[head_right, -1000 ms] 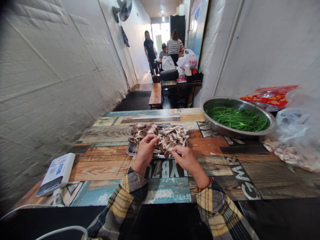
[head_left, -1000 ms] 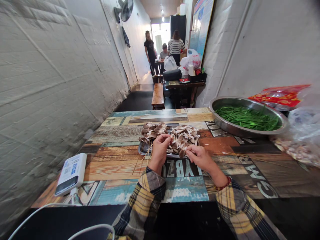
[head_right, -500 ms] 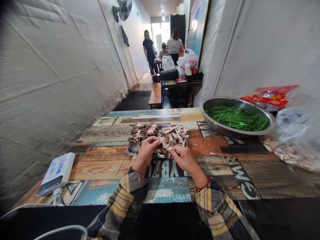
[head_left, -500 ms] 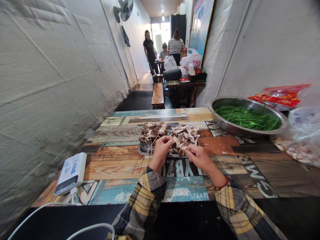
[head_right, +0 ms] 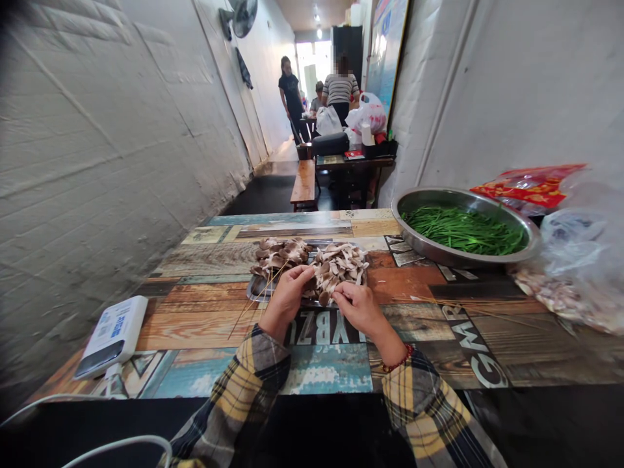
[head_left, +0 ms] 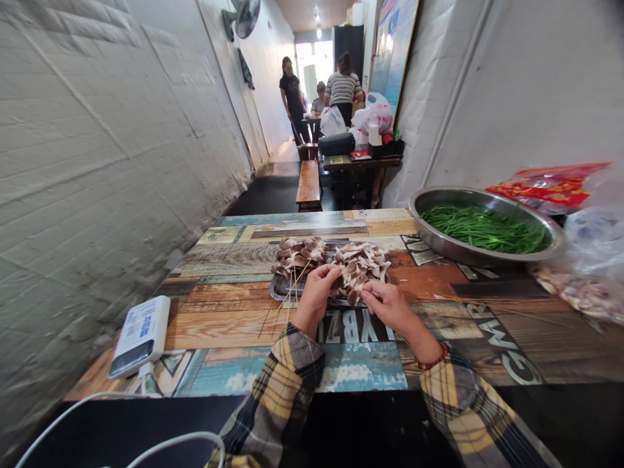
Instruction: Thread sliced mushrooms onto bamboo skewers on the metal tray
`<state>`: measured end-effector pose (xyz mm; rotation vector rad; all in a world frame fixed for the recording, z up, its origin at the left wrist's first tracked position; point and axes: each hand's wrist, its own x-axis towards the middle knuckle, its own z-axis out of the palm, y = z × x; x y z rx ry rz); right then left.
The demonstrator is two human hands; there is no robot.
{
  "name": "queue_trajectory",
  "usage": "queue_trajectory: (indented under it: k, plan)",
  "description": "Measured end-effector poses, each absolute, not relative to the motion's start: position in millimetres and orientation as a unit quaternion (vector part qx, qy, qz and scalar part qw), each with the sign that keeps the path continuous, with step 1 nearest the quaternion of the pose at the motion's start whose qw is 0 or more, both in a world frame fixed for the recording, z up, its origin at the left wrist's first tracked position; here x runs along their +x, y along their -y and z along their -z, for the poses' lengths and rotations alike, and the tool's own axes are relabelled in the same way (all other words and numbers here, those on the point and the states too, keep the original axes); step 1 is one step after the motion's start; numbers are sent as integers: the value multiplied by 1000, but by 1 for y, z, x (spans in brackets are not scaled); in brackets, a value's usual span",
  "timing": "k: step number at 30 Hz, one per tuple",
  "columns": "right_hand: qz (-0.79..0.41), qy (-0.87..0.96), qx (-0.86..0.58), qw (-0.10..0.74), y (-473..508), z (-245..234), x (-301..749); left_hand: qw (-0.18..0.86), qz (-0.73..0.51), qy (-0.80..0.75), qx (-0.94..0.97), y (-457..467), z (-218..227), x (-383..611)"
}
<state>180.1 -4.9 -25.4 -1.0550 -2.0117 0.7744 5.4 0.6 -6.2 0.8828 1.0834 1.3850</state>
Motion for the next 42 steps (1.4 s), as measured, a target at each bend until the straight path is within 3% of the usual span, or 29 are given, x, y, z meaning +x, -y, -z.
queue_trajectory:
  k: [14,20,24,28,35,42]
  plan:
    - [-263,784,-413,382,7,22,177,535,-587,-459,397,-2,9,5]
    - [-316,685,-452,475,-1,28,189,438,-634,-489,410,-9,12,-3]
    - [-319,630,-470,530,-6,31,194,308,-587,-556,502,-11,16,-6]
    - [-326,631,-466,527,-8,32,193,177,-506,-569,624,-10,22,-5]
    - [-325,647,-472,503,-6,31,190,46,-312,-529,788,-9,26,5]
    - [-328,652,-468,499,-7,32,189,17,-278,-544,791,-7,19,8]
